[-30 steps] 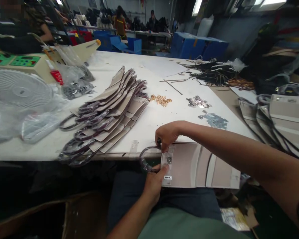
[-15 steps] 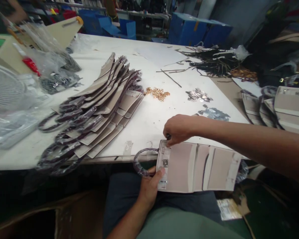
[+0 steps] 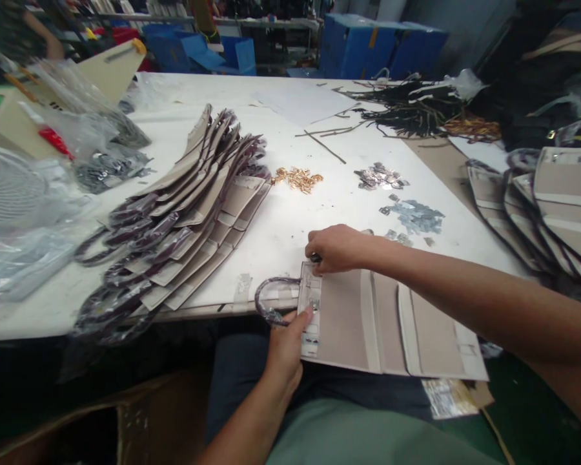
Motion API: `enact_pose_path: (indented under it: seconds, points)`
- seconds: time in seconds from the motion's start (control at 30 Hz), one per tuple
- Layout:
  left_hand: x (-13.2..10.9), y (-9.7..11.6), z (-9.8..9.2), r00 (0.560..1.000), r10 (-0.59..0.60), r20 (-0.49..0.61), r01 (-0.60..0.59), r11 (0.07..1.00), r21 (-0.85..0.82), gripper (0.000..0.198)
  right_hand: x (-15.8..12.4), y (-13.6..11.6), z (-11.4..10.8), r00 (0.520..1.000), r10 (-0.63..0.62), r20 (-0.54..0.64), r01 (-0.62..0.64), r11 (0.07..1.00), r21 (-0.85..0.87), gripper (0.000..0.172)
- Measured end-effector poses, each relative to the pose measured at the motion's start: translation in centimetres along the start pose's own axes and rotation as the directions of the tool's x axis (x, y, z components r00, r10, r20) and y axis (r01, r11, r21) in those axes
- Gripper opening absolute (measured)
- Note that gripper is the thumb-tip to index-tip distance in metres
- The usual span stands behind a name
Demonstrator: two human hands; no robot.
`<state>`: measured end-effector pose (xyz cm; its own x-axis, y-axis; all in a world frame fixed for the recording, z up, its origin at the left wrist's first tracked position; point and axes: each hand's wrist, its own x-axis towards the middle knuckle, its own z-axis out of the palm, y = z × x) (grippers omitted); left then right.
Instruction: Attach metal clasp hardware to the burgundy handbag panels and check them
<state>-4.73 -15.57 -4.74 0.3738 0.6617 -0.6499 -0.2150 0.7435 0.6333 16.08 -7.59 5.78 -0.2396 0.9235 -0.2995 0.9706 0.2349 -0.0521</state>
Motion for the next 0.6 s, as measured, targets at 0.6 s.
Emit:
enact_pose_path:
  seconds: [0.6]
  points:
    - [0.1, -0.2, 0.9, 0.994, 0.099, -0.038, -0.097, 0.994, 0.055, 0.046, -3.8, -7.0, 7.6, 0.523, 0.841, -0.138, 0.728, -0.357, 0.585, 0.044]
